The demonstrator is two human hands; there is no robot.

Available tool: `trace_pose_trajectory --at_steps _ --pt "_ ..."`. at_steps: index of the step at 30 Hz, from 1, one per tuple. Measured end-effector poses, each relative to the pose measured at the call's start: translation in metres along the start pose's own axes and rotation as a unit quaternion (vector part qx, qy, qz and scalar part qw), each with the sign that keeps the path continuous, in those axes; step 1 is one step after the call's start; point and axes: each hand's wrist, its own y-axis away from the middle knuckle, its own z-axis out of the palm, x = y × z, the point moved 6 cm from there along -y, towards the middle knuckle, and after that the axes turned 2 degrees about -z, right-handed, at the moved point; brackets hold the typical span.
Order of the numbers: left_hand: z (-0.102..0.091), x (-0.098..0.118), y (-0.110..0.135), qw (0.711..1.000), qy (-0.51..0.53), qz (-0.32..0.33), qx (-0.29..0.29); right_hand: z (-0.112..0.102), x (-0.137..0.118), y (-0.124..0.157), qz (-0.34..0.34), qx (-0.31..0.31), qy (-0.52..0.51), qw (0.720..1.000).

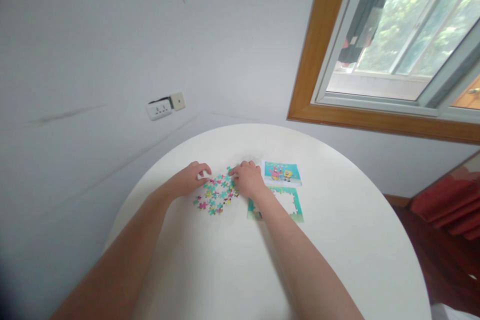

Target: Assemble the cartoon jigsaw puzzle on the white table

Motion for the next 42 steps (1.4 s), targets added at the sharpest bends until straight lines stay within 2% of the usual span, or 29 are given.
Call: trace_pose_trajectory --at_steps 4,10,17,22,29,38,42 --pt "0.001 0.003 -0.003 1.0 0.01 0.012 0.01 -0.001 -0.003 0.002 -0.014 0.018 0.015 1.0" --pt "0.007 0.017 -0.006 0.999 0.01 0.03 0.032 -0.002 0.006 0.002 0.013 0.021 0.033 0.999" --pt "0.009 0.028 -0.005 0.998 0.004 0.049 0.037 0.005 -0.001 0.001 -0.039 0.006 0.024 0.999" --pt "0.011 0.025 -0.005 0.998 0.009 0.048 0.034 -0.008 0.01 0.002 -0.013 0.014 0.021 1.0" --pt "0.003 0.031 -0.003 0.998 0.014 0.055 0.032 -0.013 0.012 0.005 -0.021 -0.04 0.041 0.998" --pt "0.004 0.042 -0.001 0.995 0.031 0.093 0.031 -0.015 0.01 0.006 0.0 -0.022 0.05 0.999" --pt "0.008 0.048 0.0 0.994 0.03 0.108 0.01 -0.015 0.012 0.005 0.016 -0.004 0.052 0.999"
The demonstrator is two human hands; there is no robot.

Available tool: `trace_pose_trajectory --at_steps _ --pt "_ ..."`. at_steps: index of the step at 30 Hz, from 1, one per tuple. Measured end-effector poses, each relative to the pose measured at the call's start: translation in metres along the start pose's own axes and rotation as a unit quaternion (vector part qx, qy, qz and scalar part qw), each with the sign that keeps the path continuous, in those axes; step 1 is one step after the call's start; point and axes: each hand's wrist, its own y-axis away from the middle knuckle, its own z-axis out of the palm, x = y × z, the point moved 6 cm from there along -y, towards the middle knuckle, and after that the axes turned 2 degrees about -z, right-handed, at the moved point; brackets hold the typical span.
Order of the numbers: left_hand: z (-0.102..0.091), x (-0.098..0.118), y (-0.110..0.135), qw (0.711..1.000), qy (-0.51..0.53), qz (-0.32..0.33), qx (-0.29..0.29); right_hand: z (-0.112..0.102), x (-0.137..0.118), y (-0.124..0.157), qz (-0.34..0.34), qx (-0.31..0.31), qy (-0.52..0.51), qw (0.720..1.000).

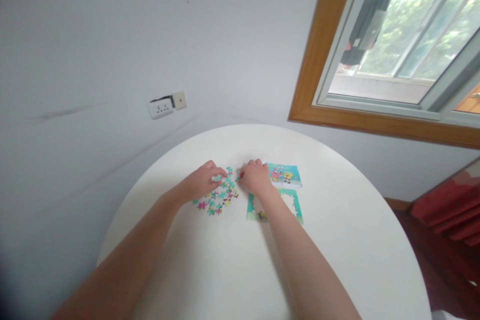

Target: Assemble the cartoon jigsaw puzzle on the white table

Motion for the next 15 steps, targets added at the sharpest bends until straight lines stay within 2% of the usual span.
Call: trace_pose_trajectory --at_steps 4,8,10,15 --pt "-0.001 0.0 0.0 1.0 -0.004 0.004 0.0 -0.004 -0.004 0.001 -0.032 -0.022 -0.019 0.999" --pt "-0.005 -0.008 0.001 1.0 -0.004 0.001 0.016 0.002 -0.022 0.007 -0.127 -0.128 -0.072 0.981" --pt "-0.006 -0.01 0.001 1.0 -0.002 -0.003 0.019 0.005 -0.032 0.011 -0.167 -0.162 -0.085 0.969" --pt "-0.011 -0.011 0.002 1.0 0.007 -0.012 0.022 0.007 -0.039 0.009 -0.166 -0.123 -0.059 0.977"
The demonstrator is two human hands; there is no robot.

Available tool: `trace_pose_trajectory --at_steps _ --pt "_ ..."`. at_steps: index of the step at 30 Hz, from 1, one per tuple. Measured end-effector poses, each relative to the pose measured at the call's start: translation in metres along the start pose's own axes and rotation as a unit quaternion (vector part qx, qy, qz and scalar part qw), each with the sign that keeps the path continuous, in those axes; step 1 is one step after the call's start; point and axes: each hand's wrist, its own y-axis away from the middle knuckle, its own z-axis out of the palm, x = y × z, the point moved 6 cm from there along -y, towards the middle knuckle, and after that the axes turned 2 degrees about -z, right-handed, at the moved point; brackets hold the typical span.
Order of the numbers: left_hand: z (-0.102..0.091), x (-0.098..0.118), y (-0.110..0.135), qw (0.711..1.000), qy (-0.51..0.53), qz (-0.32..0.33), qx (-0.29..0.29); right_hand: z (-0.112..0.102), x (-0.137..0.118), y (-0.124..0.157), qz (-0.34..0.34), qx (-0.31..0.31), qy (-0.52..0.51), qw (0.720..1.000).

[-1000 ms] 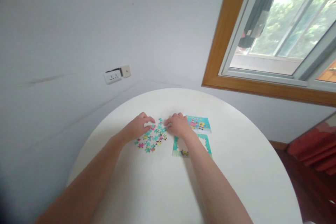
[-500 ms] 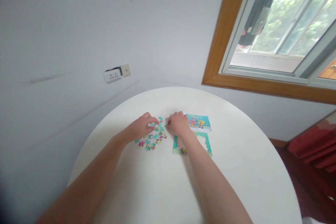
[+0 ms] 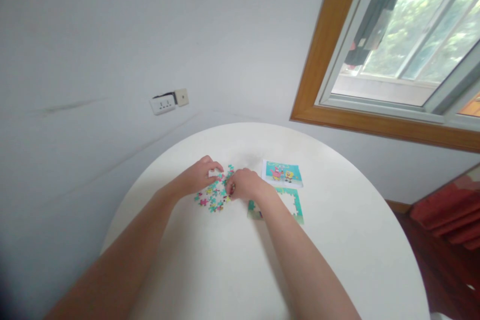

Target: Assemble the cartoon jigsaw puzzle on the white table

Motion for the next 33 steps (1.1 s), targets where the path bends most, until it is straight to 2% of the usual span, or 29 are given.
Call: trace_pose_trajectory --at_steps 5,12,20,25,33 --pt "-0.004 0.0 0.001 1.0 0.006 -0.007 -0.001 -0.004 0.002 0.0 0.017 0.029 0.011 0.999" --pt "-0.007 -0.001 0.001 1.0 0.006 -0.018 -0.002 0.0 -0.002 -0.003 0.03 0.036 0.031 0.998" --pt "-0.006 -0.004 0.001 1.0 0.002 -0.023 -0.001 -0.001 -0.009 -0.004 -0.001 0.057 0.024 0.998" --pt "-0.007 -0.014 0.002 0.999 -0.003 -0.038 -0.005 -0.003 -0.008 -0.005 -0.008 0.072 0.015 0.997" --pt "-0.007 -0.04 0.009 0.996 -0.019 -0.083 -0.033 0.012 -0.024 -0.014 -0.03 0.092 0.021 0.995"
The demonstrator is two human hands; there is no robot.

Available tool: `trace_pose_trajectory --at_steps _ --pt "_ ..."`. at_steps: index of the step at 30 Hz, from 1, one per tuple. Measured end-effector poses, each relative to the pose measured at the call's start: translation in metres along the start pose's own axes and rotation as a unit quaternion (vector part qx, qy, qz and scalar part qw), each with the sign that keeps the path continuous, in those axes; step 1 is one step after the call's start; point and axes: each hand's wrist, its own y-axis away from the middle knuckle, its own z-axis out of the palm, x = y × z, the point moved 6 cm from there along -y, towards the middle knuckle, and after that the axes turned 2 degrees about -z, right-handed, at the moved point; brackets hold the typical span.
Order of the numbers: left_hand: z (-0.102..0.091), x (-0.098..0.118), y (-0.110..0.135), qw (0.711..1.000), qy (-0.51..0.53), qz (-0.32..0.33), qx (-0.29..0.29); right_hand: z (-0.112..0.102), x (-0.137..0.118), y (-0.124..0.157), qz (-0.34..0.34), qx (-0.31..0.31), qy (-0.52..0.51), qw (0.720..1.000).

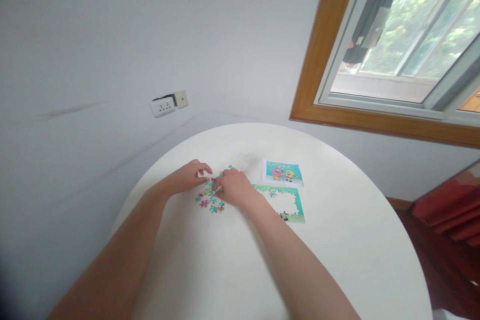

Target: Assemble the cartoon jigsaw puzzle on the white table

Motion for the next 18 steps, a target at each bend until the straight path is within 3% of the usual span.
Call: trace_pose_trajectory --at_steps 8,18 --pt "0.0 -0.009 0.002 0.999 -0.016 -0.027 -0.015 0.008 -0.014 -0.001 0.016 0.052 0.04 0.998" --pt "-0.005 -0.002 0.005 0.999 -0.018 -0.036 -0.02 0.001 -0.007 -0.001 0.032 0.025 -0.01 0.999"
